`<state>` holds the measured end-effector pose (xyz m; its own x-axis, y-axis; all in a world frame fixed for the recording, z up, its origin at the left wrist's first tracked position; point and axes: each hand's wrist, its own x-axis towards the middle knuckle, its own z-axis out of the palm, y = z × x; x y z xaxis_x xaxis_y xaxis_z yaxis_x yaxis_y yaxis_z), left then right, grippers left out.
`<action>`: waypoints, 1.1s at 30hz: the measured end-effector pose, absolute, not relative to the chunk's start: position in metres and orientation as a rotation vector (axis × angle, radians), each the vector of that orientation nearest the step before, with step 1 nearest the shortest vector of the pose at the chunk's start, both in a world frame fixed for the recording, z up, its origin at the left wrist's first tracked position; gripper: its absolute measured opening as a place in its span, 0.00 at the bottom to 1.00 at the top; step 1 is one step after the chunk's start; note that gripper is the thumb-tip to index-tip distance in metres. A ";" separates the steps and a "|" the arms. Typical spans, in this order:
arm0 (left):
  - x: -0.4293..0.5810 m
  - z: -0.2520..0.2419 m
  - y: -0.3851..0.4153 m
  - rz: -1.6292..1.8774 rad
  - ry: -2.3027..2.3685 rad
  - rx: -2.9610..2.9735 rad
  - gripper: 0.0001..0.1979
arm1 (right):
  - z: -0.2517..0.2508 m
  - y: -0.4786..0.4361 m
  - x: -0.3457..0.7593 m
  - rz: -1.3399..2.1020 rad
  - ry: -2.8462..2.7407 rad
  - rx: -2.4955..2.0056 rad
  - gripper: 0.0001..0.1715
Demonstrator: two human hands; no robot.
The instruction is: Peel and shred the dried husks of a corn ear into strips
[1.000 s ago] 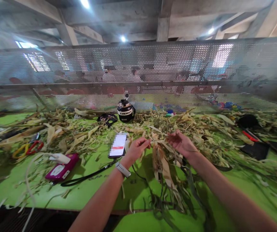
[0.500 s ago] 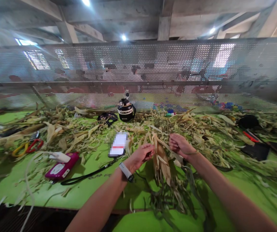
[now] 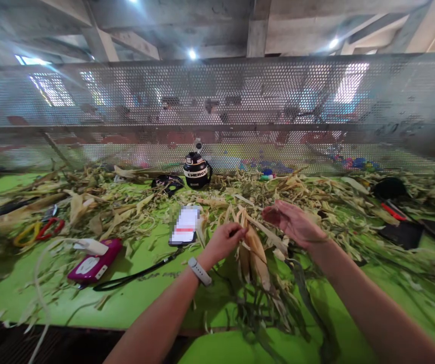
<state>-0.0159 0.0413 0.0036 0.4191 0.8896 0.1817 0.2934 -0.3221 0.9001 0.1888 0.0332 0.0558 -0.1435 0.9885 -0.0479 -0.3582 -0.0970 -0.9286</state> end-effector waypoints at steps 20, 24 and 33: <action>-0.017 0.003 0.046 1.051 0.981 1.456 0.17 | 0.036 -0.016 0.252 0.478 -2.364 -1.651 0.12; -0.015 -0.002 0.047 1.014 1.007 1.533 0.18 | 0.035 -0.008 0.232 0.345 -2.483 -1.689 0.25; -0.014 -0.004 0.048 0.986 1.005 1.559 0.17 | 0.028 0.002 0.228 0.240 -2.516 -1.823 0.21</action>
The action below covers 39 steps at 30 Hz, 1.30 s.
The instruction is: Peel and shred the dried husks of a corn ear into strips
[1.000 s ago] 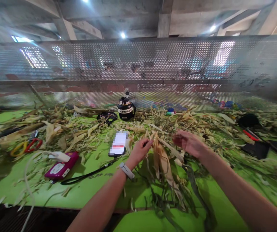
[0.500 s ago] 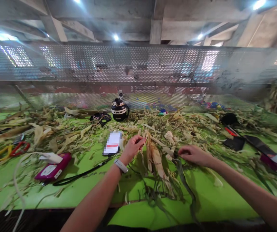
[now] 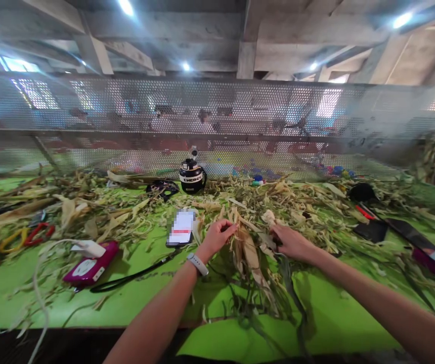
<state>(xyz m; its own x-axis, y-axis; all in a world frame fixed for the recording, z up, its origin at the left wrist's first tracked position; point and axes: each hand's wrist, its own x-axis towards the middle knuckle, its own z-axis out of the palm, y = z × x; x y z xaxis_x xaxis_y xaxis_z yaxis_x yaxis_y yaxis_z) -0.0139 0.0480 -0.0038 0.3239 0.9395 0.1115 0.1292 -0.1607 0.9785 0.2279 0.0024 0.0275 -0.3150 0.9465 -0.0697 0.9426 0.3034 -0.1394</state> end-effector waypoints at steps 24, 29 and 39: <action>-0.016 0.001 0.047 0.983 0.916 1.742 0.26 | 0.117 -0.008 0.281 0.793 -2.595 -2.217 0.28; -0.016 0.000 0.046 1.072 0.966 1.831 0.38 | 0.122 -0.021 0.309 1.077 -2.292 -2.336 0.27; -0.020 0.007 0.042 0.846 1.196 2.189 0.19 | 0.133 -0.055 0.334 0.968 -2.188 -2.321 0.22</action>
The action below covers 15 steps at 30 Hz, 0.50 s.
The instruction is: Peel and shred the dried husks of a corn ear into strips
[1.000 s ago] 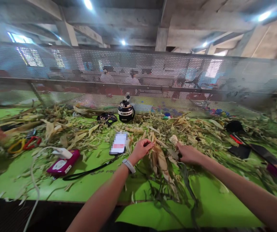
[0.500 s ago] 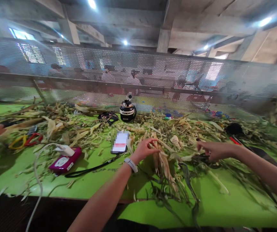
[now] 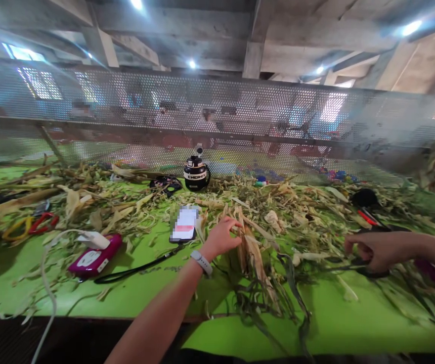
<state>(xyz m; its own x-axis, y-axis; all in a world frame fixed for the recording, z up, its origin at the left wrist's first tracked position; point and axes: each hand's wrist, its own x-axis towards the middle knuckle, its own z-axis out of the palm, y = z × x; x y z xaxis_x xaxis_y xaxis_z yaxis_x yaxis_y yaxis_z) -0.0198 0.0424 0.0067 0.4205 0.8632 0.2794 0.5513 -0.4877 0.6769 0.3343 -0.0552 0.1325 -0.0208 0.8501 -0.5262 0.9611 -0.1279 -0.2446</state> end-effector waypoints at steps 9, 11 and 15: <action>-0.022 0.004 0.044 0.798 1.293 2.131 0.12 | 0.127 -0.088 0.383 -0.997 1.934 2.084 0.19; -0.022 0.005 0.044 0.803 1.286 2.095 0.13 | 0.122 -0.094 0.393 -0.870 1.914 2.122 0.14; -0.019 0.008 0.039 0.785 1.270 2.140 0.15 | 0.113 -0.103 0.393 -0.793 1.912 2.151 0.22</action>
